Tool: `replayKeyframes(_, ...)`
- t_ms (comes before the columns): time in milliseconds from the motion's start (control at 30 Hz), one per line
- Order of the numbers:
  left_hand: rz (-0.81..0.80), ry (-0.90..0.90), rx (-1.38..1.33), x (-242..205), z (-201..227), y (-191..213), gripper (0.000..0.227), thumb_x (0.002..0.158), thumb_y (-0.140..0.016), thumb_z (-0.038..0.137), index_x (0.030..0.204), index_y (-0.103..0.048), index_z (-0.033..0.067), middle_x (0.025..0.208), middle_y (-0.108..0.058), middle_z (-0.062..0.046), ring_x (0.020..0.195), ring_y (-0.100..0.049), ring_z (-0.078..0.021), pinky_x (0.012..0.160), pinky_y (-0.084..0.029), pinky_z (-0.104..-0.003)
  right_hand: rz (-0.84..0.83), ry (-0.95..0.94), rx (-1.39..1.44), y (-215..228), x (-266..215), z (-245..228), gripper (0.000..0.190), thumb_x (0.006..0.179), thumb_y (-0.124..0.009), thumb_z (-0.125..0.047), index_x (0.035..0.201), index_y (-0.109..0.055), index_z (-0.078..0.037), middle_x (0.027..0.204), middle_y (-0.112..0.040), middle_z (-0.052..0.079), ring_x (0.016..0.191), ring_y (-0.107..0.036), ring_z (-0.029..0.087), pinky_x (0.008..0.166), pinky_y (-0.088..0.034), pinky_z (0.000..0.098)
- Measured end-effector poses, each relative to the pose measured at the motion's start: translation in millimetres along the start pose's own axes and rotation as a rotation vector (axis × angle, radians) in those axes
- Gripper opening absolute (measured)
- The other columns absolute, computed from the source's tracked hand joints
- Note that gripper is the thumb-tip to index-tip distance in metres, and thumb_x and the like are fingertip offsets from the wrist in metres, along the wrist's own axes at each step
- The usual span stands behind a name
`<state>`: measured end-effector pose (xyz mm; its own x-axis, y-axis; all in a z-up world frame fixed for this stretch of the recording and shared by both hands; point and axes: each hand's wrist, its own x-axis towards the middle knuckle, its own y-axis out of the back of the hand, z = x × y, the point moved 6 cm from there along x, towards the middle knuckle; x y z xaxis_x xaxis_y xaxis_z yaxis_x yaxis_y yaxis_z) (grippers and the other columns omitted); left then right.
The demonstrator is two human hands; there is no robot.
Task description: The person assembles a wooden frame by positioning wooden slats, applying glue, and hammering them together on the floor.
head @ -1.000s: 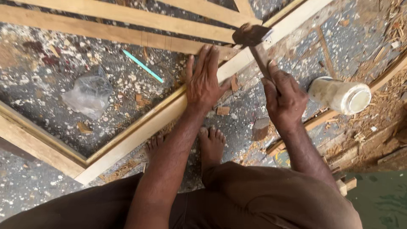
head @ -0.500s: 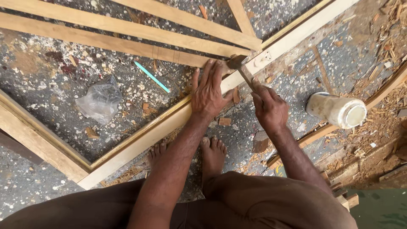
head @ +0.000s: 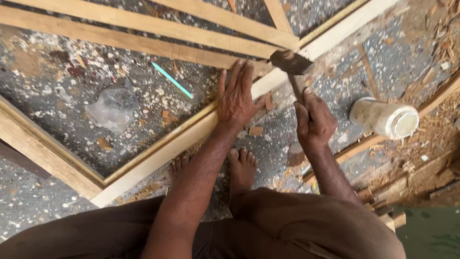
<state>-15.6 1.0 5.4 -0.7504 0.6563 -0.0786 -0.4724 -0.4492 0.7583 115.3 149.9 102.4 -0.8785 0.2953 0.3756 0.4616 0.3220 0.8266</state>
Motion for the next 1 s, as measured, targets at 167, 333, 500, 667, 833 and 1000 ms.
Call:
replayKeyframes(167,-0.006,0.007,0.041,11.1,4.4,6.3,0.104,0.085,-0.076,0.057,0.155,-0.019,0.0062,0.162,-0.037,-0.015,0.154,-0.027,-0.0268,0.126,-0.013,-0.057,-0.097,0.025,-0.232,-11.7,9.0,-1.6,0.018,0.104,-0.073,-0.012,0.122,-0.073,-0.012,0.108,-0.078,0.02,0.077,-0.075,0.02,0.053,-0.062,0.0304)
replayKeyframes(333,0.085,-0.038,0.003,-0.4,0.1,0.1,0.106,0.086,-0.077,0.059,0.157,-0.019,0.0055,0.161,-0.038,-0.018,0.153,-0.027,-0.0284,0.125,-0.014,-0.058,0.039,0.058,-0.118,-2.2,-7.8,0.3,0.025,0.111,-0.071,-0.017,0.134,-0.065,-0.008,0.112,-0.074,0.018,0.096,-0.076,0.027,0.072,-0.066,0.0374)
replayKeyframes(500,0.051,-0.019,0.018,3.3,4.0,2.9,0.106,0.085,-0.077,0.056,0.158,-0.02,0.0053,0.163,-0.037,-0.014,0.154,-0.027,-0.027,0.126,-0.015,-0.058,-0.04,-0.039,-0.177,-19.6,-13.2,10.1,0.023,0.102,-0.072,-0.013,0.124,-0.073,-0.013,0.099,-0.078,0.015,0.07,-0.072,0.016,0.052,-0.063,0.0309)
replayKeyframes(667,0.013,0.004,-0.001,0.9,0.7,-1.8,0.105,0.084,-0.078,0.059,0.155,-0.022,0.0055,0.162,-0.035,-0.016,0.153,-0.026,-0.0276,0.125,-0.013,-0.059,0.052,0.033,-0.152,-23.2,-25.0,14.2,0.018,0.104,-0.074,-0.014,0.122,-0.073,-0.013,0.104,-0.079,0.016,0.072,-0.074,0.015,0.048,-0.059,0.0296)
replayKeyframes(833,0.003,0.004,0.007,3.8,3.2,1.7,0.106,0.083,-0.077,0.057,0.155,-0.022,0.0039,0.163,-0.034,-0.015,0.153,-0.025,-0.0267,0.124,-0.012,-0.058,-0.042,-0.003,-0.275,-27.1,-23.3,17.0,0.026,0.105,-0.074,-0.018,0.13,-0.068,-0.017,0.109,-0.078,0.018,0.078,-0.074,0.018,0.053,-0.061,0.0275)
replayKeyframes(1000,-0.01,0.021,0.036,6.9,1.6,9.2,0.103,0.085,-0.078,0.055,0.156,-0.023,0.0052,0.163,-0.034,-0.013,0.155,-0.024,-0.0256,0.126,-0.013,-0.058,0.089,-0.052,0.053,-18.1,-13.6,16.2,0.028,0.108,-0.073,-0.012,0.135,-0.065,-0.011,0.1,-0.074,0.01,0.077,-0.071,0.017,0.059,-0.058,0.0313)
